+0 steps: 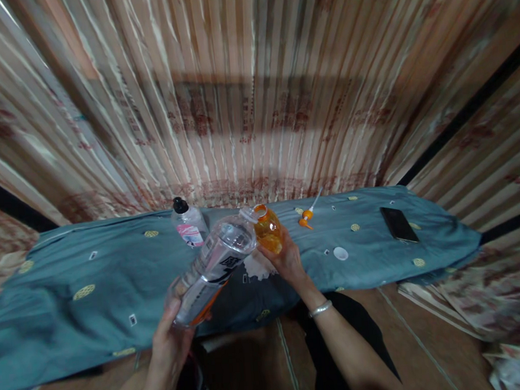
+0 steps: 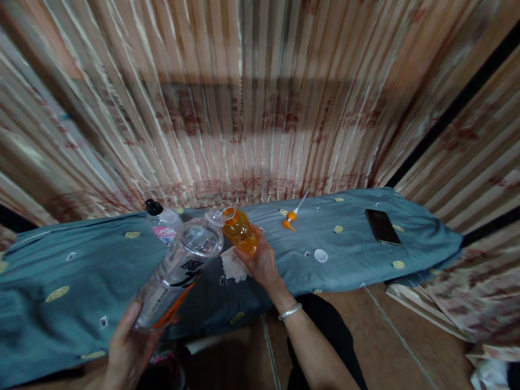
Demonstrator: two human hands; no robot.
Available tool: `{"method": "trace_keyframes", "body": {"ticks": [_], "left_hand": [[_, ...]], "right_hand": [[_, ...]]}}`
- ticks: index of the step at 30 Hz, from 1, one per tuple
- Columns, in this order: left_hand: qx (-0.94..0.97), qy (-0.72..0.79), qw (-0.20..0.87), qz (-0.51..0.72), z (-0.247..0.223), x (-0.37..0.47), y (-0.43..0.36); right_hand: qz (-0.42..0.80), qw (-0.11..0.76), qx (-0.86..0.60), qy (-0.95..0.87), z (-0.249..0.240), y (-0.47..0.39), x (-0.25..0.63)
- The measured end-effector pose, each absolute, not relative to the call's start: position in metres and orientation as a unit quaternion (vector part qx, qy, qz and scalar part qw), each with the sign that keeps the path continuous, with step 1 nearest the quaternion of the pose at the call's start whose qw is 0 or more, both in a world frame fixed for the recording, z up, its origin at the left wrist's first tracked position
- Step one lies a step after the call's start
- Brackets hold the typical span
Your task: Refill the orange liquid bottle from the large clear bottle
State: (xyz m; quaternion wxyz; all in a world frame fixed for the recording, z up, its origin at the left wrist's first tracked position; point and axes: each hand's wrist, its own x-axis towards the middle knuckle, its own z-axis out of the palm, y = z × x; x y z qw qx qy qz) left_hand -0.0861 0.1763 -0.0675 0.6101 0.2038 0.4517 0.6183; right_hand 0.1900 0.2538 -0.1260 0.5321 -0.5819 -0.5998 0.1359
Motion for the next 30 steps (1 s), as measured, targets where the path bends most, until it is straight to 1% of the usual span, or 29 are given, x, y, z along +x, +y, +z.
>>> {"method": "trace_keyframes", "body": {"ticks": [10, 21, 30], "left_hand": [[0.241, 0.459, 0.594, 0.615, -0.077, -0.088, 0.165], [0.288, 0.487, 0.575, 0.591, -0.062, -0.086, 0.162], [0.325, 0.479, 0.555, 0.597, -0.042, -0.095, 0.179]], "right_hand": [[0.159, 0.540, -0.563, -0.604, -0.121, 0.250, 0.194], [0.181, 0.555, -0.557, -0.591, -0.126, 0.252, 0.190], [0.208, 0.577, -0.546, -0.571, -0.115, 0.258, 0.177]]}}
